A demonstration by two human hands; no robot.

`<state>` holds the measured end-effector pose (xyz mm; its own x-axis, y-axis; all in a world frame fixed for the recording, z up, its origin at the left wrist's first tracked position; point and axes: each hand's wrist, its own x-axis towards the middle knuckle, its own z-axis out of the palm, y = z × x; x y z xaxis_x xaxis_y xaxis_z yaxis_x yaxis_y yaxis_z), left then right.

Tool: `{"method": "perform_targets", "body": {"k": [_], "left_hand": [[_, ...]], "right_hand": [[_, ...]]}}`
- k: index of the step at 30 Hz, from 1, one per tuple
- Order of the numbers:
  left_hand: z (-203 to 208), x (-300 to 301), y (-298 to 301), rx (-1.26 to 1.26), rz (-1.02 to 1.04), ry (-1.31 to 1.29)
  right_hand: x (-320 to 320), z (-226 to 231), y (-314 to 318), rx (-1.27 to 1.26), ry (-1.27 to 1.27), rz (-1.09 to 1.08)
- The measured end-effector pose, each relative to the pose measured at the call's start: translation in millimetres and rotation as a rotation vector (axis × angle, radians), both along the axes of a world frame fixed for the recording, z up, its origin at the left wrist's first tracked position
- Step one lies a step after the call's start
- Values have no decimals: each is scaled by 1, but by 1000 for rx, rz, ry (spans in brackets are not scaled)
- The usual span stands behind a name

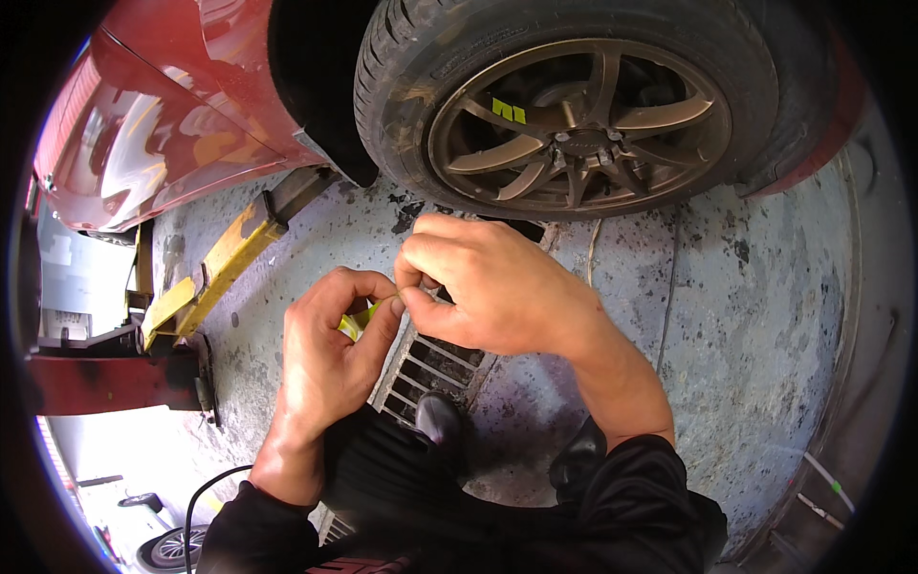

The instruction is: The person uses a cordless impact wrench to tighten lug nuts on a car wheel. They then tear off small pieces of yellow tape and apply them to the spokes of the wheel on multiple tires.

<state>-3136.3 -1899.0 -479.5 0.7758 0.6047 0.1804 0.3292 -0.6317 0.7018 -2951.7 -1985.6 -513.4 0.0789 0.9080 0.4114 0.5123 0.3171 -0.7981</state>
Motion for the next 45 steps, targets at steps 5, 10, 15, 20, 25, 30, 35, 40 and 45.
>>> {"method": "perform_targets", "body": {"k": [5,10,15,20,25,30,35,40,45], "left_hand": [[-14,2,4,168,-34,-54],[-10,5,2,207,-21,-179],[-4,2,-1,129,12,-189],[0,1,-4,98,-7,-173],[-3,3,-4,77,-33,-166],[-1,-1,-1,63,-41,-181],[-1,-2,0,53,-47,-185],[1,-2,-1,13,-44,-164],[0,-2,-2,-19,-40,-165]], "right_hand": [[-6,-13,5,-54,127,0],[-3,-32,11,-226,755,41],[35,-49,8,-82,794,-235],[90,-69,12,149,238,-692],[110,-70,17,62,250,-650],[116,-60,26,-53,264,-632],[121,-64,30,-81,143,-676],[119,-61,33,-142,153,-688],[123,-69,37,-75,94,-714]]}}
